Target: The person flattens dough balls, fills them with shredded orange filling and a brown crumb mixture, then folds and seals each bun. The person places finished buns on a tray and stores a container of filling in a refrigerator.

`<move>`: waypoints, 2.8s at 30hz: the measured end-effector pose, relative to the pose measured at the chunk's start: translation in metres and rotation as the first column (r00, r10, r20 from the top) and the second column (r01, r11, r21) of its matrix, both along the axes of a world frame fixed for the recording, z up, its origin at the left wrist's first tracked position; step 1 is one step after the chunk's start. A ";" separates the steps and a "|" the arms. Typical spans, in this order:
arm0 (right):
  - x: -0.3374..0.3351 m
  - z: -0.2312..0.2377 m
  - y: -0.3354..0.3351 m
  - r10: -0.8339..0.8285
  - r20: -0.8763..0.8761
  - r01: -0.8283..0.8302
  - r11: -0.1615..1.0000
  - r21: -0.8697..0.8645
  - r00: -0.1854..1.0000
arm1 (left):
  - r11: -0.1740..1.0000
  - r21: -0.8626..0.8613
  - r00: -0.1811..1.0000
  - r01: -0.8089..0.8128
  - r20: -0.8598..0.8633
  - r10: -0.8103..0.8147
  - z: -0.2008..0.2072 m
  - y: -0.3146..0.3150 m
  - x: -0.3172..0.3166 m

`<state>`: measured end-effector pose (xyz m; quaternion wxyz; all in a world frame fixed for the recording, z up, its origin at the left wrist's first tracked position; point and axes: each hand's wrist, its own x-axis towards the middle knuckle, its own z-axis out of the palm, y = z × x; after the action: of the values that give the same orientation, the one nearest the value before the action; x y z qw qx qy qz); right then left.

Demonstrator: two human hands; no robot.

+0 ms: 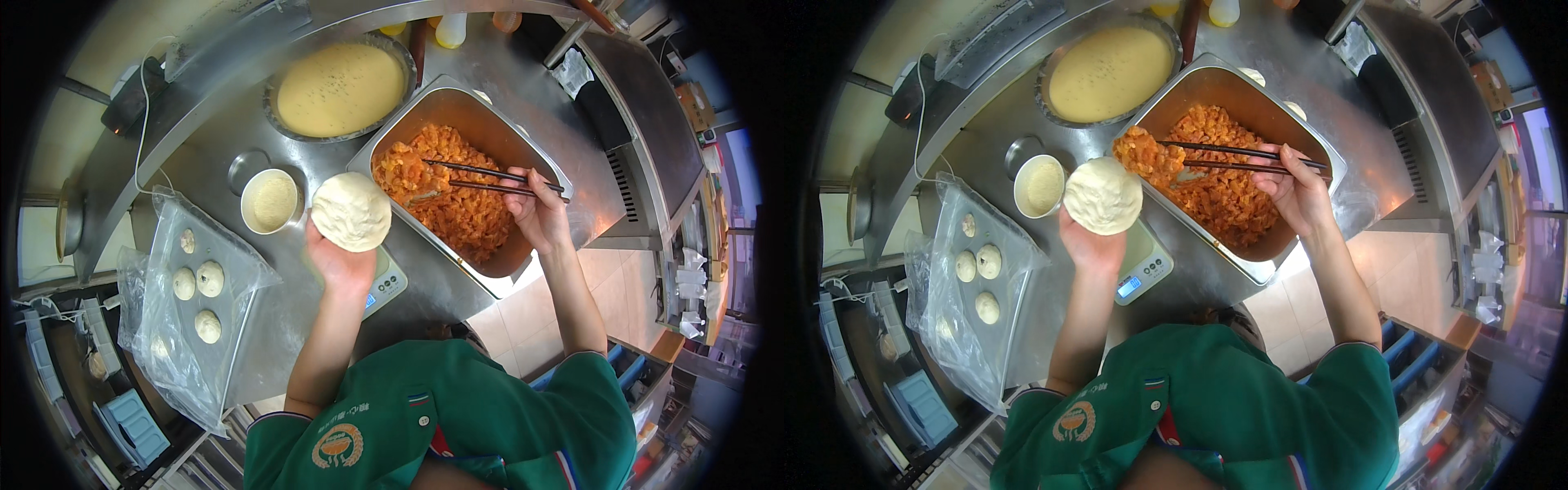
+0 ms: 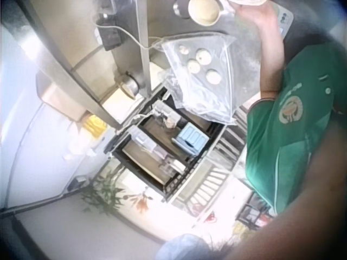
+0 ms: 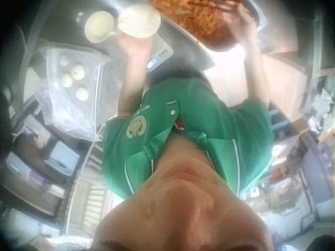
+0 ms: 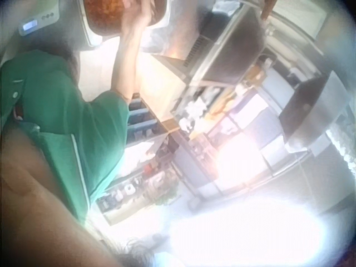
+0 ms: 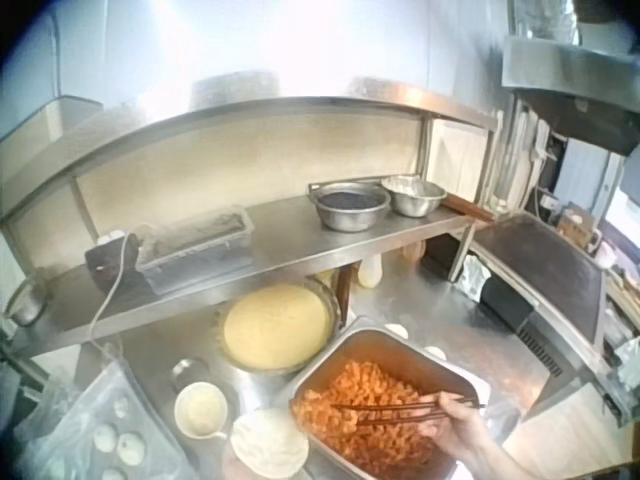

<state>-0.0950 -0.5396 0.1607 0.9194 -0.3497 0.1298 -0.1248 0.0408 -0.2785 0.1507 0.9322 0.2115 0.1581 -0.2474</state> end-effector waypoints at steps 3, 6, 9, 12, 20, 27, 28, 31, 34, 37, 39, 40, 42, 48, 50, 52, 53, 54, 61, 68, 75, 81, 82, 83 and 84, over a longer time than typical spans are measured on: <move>-0.004 0.012 0.008 -0.009 0.056 0.008 1.000 0.010 0.998 | 0.983 -0.151 0.994 0.106 0.010 -0.106 0.006 -0.015 -0.004; -0.004 0.007 0.027 0.007 0.093 0.000 0.997 -0.082 0.996 | 0.925 -0.306 0.974 0.224 0.045 -0.220 0.016 -0.024 -0.010; -0.017 0.000 0.049 -0.055 -0.004 0.052 0.960 -0.274 0.998 | 0.852 -0.433 0.955 0.295 0.140 -0.260 0.026 -0.020 -0.012; -0.048 0.013 0.040 -0.152 -0.025 0.122 0.874 -0.470 0.988 | 0.921 -0.333 0.978 0.205 0.113 -0.177 0.027 0.002 -0.013; -0.036 0.014 0.088 -0.140 0.002 0.132 0.928 -0.349 0.990 | 0.908 -0.368 0.980 0.200 0.093 -0.178 0.024 0.037 -0.031; -0.039 0.056 0.119 -0.303 0.032 0.276 0.813 -0.513 0.953 | 0.946 -0.322 0.996 0.033 0.094 -0.002 0.003 0.135 -0.021; -0.026 0.063 0.137 -0.204 0.105 0.228 0.899 -0.375 0.973 | 0.951 -0.308 0.998 0.023 0.065 -0.003 0.004 0.139 -0.021; 0.008 0.029 0.187 0.065 -0.071 -0.090 0.885 -0.458 0.995 | 0.959 -0.280 0.996 0.043 0.092 -0.018 -0.004 0.137 -0.026; 0.031 0.005 0.237 0.244 -0.290 -0.296 0.943 -0.151 0.925 | 0.952 -0.301 0.993 0.052 0.115 -0.018 -0.012 0.126 -0.027; 0.027 -0.004 0.246 0.240 -0.200 -0.265 0.958 -0.110 0.950 | 0.964 -0.250 0.989 0.090 0.137 -0.057 -0.013 0.118 -0.031; 0.024 -0.006 0.243 0.216 -0.194 -0.246 0.958 -0.145 0.957 | 0.980 -0.155 0.985 0.128 0.139 -0.106 -0.016 0.114 -0.029; 0.022 -0.012 0.243 0.204 -0.220 -0.235 0.964 -0.123 0.954 | 0.991 0.085 0.971 0.104 0.209 -0.120 -0.026 0.115 -0.025; 0.022 -0.036 0.240 0.183 -0.274 -0.211 0.975 -0.076 0.944 | 0.846 0.533 0.926 -0.005 0.322 -0.197 -0.069 0.120 -0.013; -0.029 -0.065 0.193 0.191 -0.362 -0.207 0.978 -0.004 0.913 | 0.122 0.861 0.700 -0.494 0.477 -0.531 -0.143 0.177 -0.012; -0.038 -0.045 0.181 0.163 -0.359 -0.219 0.968 -0.122 0.919 | 0.163 0.897 0.762 -0.410 0.435 -0.480 -0.133 0.169 -0.008; -0.046 -0.033 0.168 0.048 -0.399 -0.221 0.890 -0.399 0.916 | 0.132 0.881 0.717 -0.454 0.449 -0.533 -0.130 0.158 0.011; -0.048 -0.025 0.164 -0.016 -0.389 -0.198 0.841 -0.503 0.921 | 0.153 0.888 0.715 -0.433 0.442 -0.543 -0.128 0.149 0.023; -0.048 -0.012 0.161 -0.084 -0.354 -0.162 0.775 -0.611 0.931 | 0.176 0.894 0.710 -0.411 0.435 -0.554 -0.125 0.138 0.036; -0.051 0.028 0.108 -0.294 -0.066 0.166 0.695 -0.700 0.954 | 0.207 0.975 0.645 -0.078 0.208 -0.736 -0.153 0.105 0.092; -0.024 0.040 0.073 -0.216 -0.121 -0.069 0.231 -0.971 0.969 | 0.163 0.986 0.640 0.025 0.109 -0.761 -0.142 0.101 0.087; 0.000 0.004 0.062 -0.179 -0.348 -0.289 0.289 -0.913 0.920 | 0.173 0.891 0.622 -0.420 0.421 -0.660 -0.123 0.110 0.056; 0.007 0.011 0.055 -0.218 -0.139 -0.067 0.307 -0.949 0.966 | 0.164 0.801 0.627 -0.575 0.561 -0.540 -0.121 0.160 0.000; 0.011 0.009 0.054 -0.167 -0.137 -0.101 0.207 -0.973 0.976 | 0.163 0.830 0.663 -0.533 0.529 -0.529 -0.120 0.165 -0.009; 0.017 0.005 0.051 -0.116 -0.140 -0.128 0.104 -0.986 0.983 | 0.143 0.840 0.668 -0.524 0.509 -0.543 -0.121 0.167 -0.015; 0.021 0.004 0.050 -0.067 -0.144 -0.144 -0.001 -0.990 0.987 | 0.123 0.846 0.668 -0.519 0.492 -0.558 -0.118 0.170 -0.019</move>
<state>-0.0735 -0.4895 0.1646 0.3925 -0.9086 0.0623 -0.1282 0.0218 -0.1085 0.0326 0.5072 0.8532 -0.1194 0.0205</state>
